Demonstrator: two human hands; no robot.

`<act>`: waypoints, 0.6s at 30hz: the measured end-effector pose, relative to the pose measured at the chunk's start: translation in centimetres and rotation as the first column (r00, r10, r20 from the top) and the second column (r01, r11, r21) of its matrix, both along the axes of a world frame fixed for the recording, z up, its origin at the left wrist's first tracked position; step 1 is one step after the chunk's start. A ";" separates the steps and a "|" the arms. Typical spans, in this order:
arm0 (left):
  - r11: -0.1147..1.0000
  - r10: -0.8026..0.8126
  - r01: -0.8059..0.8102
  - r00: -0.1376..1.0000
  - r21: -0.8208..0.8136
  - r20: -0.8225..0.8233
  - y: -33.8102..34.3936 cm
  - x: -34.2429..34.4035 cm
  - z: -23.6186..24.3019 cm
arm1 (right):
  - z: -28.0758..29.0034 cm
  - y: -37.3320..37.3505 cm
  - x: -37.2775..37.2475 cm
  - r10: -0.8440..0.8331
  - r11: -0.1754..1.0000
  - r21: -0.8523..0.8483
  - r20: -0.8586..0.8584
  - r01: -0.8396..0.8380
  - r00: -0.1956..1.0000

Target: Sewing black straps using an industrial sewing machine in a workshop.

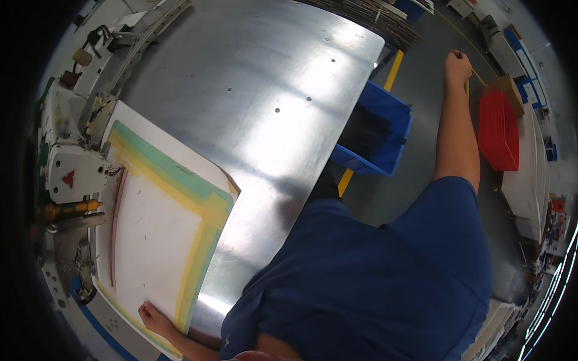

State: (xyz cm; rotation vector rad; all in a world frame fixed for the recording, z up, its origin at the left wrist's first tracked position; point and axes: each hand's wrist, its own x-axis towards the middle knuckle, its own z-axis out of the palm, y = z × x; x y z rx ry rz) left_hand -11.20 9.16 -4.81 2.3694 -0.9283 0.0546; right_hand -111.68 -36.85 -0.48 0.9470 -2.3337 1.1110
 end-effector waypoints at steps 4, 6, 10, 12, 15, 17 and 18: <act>0.999 0.010 -0.009 1.000 0.043 -0.019 -0.7 -0.4 0.5 | 1.0 -4.3 6.0 0.370 0.925 -0.046 -0.134 -0.378 0.920; 1.000 -0.017 0.017 1.000 -0.015 0.001 -1.3 -0.8 0.8 | 1.9 -7.0 10.9 0.588 0.796 -0.152 -0.035 -0.586 0.808; 0.999 0.009 -0.007 0.997 -0.035 0.077 -0.3 0.1 0.8 | 4.3 -9.1 24.8 0.823 0.564 -0.062 -0.038 -0.823 0.567; 0.993 0.011 -0.011 1.000 -0.118 -0.008 3.9 3.7 2.3 | 4.2 -4.8 35.8 0.914 0.406 -0.035 0.027 -0.913 0.406; 0.998 -0.058 0.057 0.998 0.031 0.024 10.8 9.2 5.1 | 4.2 2.8 52.0 0.966 0.244 0.055 0.075 -0.968 0.248; 0.999 -0.036 0.036 0.999 -0.035 -0.015 16.5 12.8 6.9 | 4.6 8.5 61.9 0.981 0.078 0.109 0.169 -0.991 0.096; 0.999 0.018 -0.020 0.999 -0.049 -0.039 18.4 13.2 7.1 | 4.8 9.7 65.0 0.973 0.047 0.129 0.219 -0.991 0.075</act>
